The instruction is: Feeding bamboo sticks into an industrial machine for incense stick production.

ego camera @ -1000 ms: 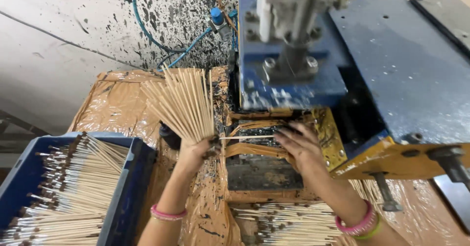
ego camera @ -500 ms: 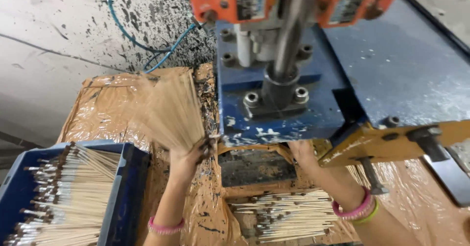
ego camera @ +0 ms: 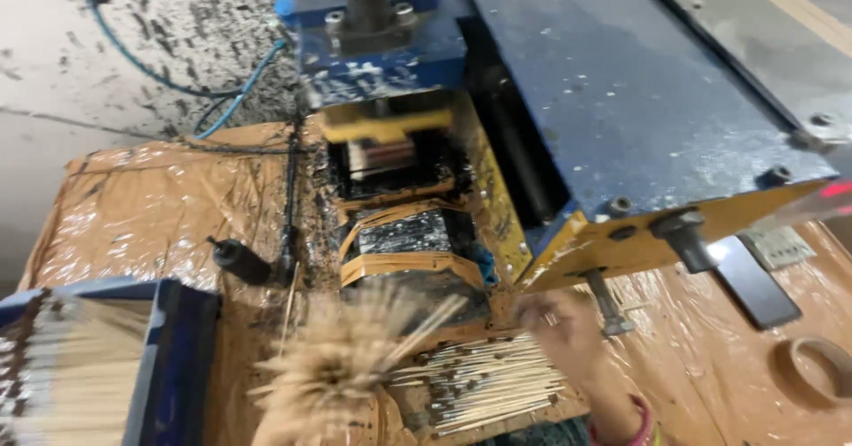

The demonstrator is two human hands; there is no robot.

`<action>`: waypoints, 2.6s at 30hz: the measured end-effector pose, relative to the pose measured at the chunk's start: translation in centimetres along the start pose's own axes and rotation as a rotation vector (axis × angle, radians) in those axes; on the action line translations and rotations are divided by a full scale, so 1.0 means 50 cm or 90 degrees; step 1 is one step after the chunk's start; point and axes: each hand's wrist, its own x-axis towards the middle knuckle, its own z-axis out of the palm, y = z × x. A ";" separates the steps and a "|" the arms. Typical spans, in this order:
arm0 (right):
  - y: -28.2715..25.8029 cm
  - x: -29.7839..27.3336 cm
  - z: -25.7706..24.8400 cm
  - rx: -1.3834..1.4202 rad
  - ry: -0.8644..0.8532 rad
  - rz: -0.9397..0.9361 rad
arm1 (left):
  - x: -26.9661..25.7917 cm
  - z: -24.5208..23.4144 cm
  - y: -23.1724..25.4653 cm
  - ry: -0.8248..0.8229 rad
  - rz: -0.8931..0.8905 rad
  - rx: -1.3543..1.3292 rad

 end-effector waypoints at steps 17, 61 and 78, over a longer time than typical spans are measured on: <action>-0.093 0.201 0.178 -0.183 -0.078 -0.436 | 0.316 -0.066 -0.013 0.095 -0.111 -0.290; -0.120 0.197 0.174 -0.272 -0.084 -0.465 | 0.316 -0.062 0.045 0.138 -0.183 -0.179; -0.273 0.135 0.045 -0.193 -0.061 -0.195 | 0.205 -0.052 -0.048 0.271 -0.159 -0.247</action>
